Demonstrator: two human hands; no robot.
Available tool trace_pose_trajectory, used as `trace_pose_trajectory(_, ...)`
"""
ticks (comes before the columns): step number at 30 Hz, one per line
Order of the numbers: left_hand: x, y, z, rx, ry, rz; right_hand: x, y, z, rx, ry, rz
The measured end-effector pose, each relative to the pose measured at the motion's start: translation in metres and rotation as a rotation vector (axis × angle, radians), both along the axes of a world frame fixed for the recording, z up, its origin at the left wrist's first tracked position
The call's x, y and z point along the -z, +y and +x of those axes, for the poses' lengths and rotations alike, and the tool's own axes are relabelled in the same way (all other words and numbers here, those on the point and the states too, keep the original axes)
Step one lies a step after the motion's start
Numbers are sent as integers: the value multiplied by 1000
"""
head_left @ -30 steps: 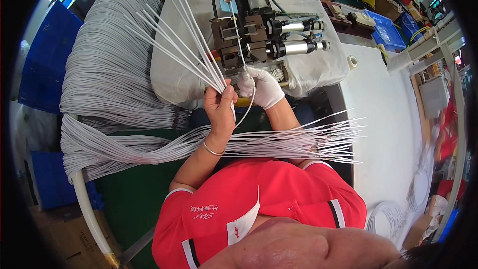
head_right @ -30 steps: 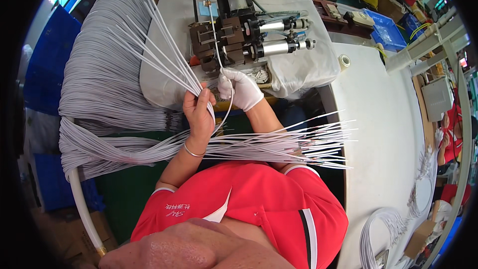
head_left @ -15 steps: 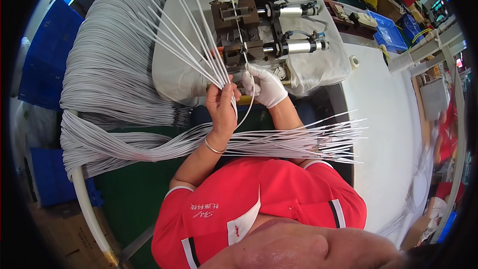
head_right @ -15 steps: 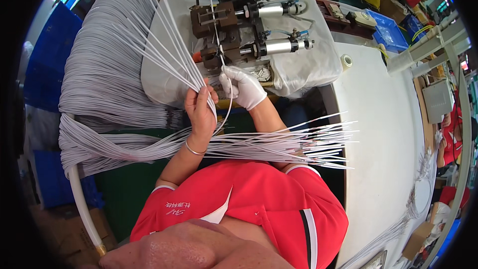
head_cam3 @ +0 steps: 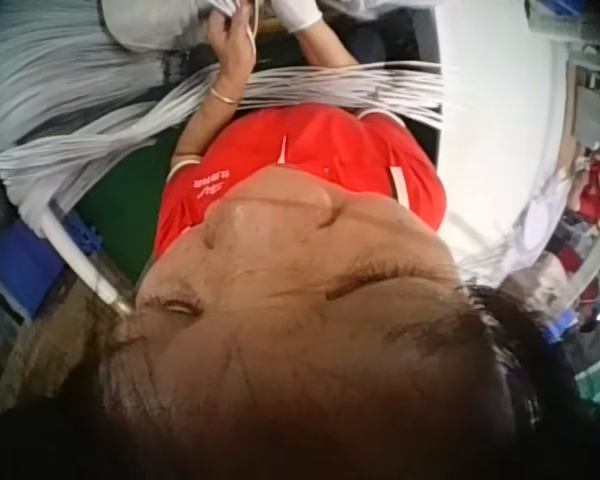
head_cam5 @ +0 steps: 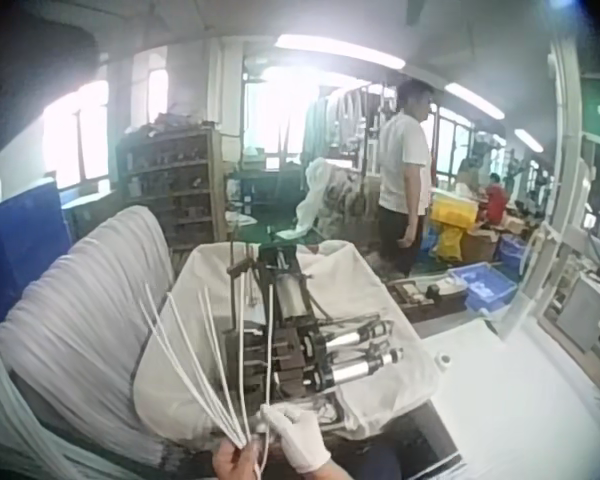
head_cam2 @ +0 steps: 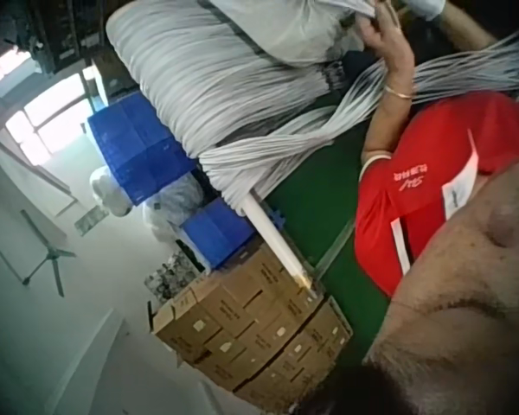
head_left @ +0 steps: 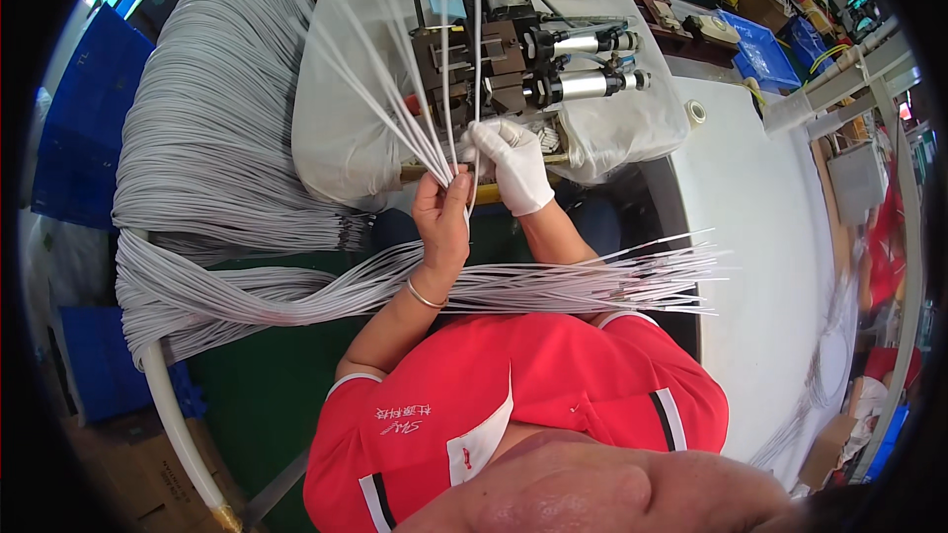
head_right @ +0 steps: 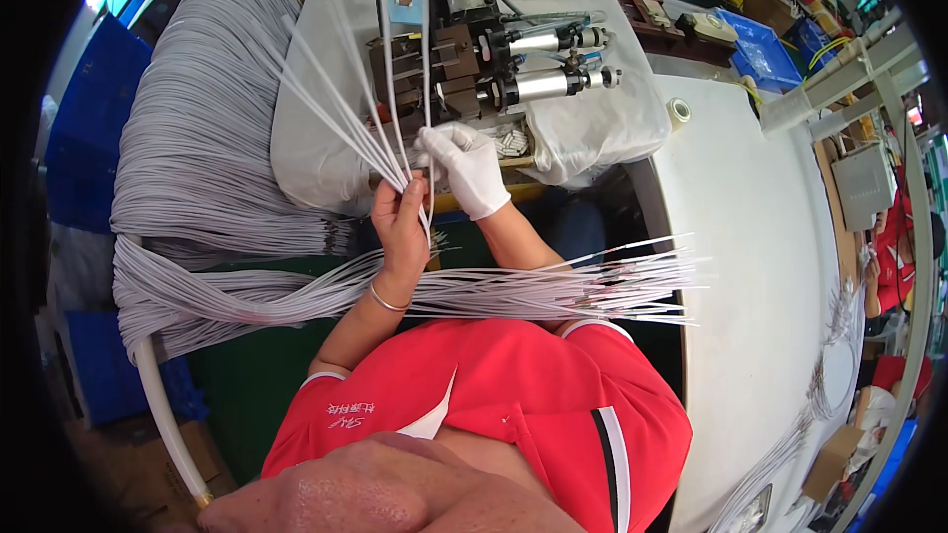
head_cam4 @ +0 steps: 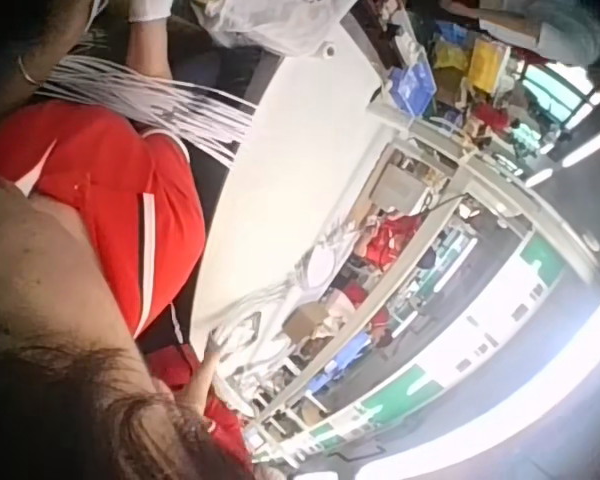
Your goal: The person inserts the ends of individual wires into a machine to process them one by one, then gathers the bundle and wraps tape around it.
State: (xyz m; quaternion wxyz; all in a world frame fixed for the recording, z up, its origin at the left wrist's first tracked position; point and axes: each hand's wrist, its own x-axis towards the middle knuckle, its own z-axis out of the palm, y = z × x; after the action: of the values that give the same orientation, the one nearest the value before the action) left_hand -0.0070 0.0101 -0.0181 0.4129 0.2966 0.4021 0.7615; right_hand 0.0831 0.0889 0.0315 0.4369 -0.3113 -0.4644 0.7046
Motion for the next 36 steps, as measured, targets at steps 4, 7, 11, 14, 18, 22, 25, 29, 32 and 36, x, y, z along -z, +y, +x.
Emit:
trace_pose_trajectory(4,-12,2,0,-28,-6,55,14,4,0,-33,297,-340)
trace_pose_trajectory(7,-18,2,0,-34,-24,66,23,12,8,-202,404,-376)
trace_pose_trajectory(11,-20,2,0,-31,-13,83,24,19,8,-323,449,-398)
trace_pose_trajectory(14,-23,3,0,-40,-21,88,20,18,6,-333,440,-392)
trace_pose_trajectory(18,-18,3,-3,-25,10,101,21,21,7,-349,446,-425)
trace_pose_trajectory(22,-19,4,-3,-19,20,108,22,23,8,-380,473,-418)
trace_pose_trajectory(25,-18,5,-3,-11,9,111,22,24,8,-381,462,-440)
trace_pose_trajectory(29,-24,5,-2,-5,-95,104,12,19,9,-215,311,-525)
trace_pose_trajectory(32,-22,4,-3,1,-73,98,14,20,16,-279,181,-314)
trace_pose_trajectory(36,-18,3,-1,-15,-61,84,15,15,20,-457,506,-202)
